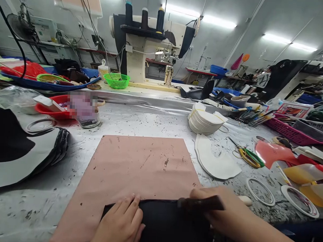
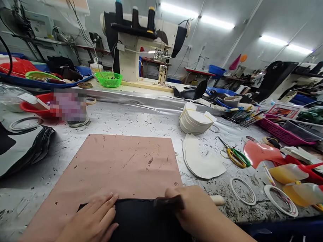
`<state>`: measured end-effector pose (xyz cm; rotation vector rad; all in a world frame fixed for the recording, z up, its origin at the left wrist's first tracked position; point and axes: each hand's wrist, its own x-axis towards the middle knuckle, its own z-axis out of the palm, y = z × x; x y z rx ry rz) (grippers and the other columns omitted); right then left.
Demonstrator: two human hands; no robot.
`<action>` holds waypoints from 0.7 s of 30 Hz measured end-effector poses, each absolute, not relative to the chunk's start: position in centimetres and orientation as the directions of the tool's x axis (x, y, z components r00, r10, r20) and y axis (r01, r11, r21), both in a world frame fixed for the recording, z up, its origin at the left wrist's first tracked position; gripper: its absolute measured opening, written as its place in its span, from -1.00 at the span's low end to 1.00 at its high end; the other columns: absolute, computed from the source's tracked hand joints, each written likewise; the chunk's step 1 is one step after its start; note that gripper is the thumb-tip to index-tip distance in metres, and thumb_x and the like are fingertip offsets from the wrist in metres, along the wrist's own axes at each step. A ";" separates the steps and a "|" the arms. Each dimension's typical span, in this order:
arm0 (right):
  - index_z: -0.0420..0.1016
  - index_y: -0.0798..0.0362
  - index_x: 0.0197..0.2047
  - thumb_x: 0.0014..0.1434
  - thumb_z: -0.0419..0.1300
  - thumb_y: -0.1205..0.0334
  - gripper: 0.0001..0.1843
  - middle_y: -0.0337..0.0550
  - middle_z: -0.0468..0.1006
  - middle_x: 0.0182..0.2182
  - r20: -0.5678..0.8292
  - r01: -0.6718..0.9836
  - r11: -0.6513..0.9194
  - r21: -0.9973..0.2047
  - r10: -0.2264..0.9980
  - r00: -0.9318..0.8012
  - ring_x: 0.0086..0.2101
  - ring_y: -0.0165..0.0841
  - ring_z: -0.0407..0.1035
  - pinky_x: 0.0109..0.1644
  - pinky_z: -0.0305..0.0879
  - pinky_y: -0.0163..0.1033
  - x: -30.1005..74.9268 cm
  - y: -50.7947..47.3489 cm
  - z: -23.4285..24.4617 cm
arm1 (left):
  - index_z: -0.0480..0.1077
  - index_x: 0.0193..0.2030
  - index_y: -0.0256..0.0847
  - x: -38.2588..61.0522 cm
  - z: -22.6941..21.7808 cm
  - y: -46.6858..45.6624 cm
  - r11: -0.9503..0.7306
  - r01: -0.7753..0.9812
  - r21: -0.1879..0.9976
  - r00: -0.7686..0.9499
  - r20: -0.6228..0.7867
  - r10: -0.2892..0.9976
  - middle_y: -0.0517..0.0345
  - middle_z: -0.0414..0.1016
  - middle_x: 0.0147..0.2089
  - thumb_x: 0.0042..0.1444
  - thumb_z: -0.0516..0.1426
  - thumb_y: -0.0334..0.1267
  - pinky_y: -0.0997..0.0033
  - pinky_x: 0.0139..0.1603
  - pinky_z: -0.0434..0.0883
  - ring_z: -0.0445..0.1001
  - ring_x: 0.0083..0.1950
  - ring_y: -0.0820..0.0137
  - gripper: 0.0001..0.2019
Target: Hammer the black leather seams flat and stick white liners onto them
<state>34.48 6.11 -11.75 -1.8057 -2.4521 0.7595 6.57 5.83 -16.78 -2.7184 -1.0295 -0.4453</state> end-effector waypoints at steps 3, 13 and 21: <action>0.42 -0.07 -0.27 0.14 -0.07 0.17 -0.75 -0.17 0.55 -0.39 -0.058 0.878 0.019 -0.478 0.997 -0.053 -0.33 -0.21 0.43 -0.28 0.28 -0.24 39.3 4.7 -12.4 | 0.42 -0.24 -0.20 7.3 -15.8 6.5 -0.647 0.754 0.117 0.626 0.173 0.761 0.04 0.54 -0.25 0.09 -0.04 -0.41 0.25 -0.30 0.47 0.53 -0.27 0.23 -0.77; 0.38 0.21 0.01 0.19 -0.14 0.27 -0.58 0.12 0.50 -0.16 0.160 0.789 -0.614 0.028 0.782 0.602 -0.20 -0.16 0.43 -0.14 0.30 -0.15 55.5 2.9 -20.5 | 0.46 -0.34 -0.05 7.6 -6.0 13.0 -0.742 0.645 0.182 0.674 0.322 0.665 0.25 0.42 -0.38 0.23 -0.10 -0.10 0.47 -0.35 0.28 0.41 -0.38 0.42 -0.67; 0.36 0.24 0.03 0.21 -0.09 0.31 -0.61 0.22 0.40 -0.09 0.367 0.870 -0.493 -0.024 0.805 0.466 -0.10 0.01 0.30 -0.06 0.24 0.06 53.0 4.1 -20.3 | 0.44 -0.19 -0.17 7.6 -3.7 19.5 -0.655 0.720 -0.228 0.654 0.539 0.531 0.08 0.43 -0.24 0.26 -0.12 -0.18 0.15 -0.07 0.25 0.37 -0.18 0.25 -0.68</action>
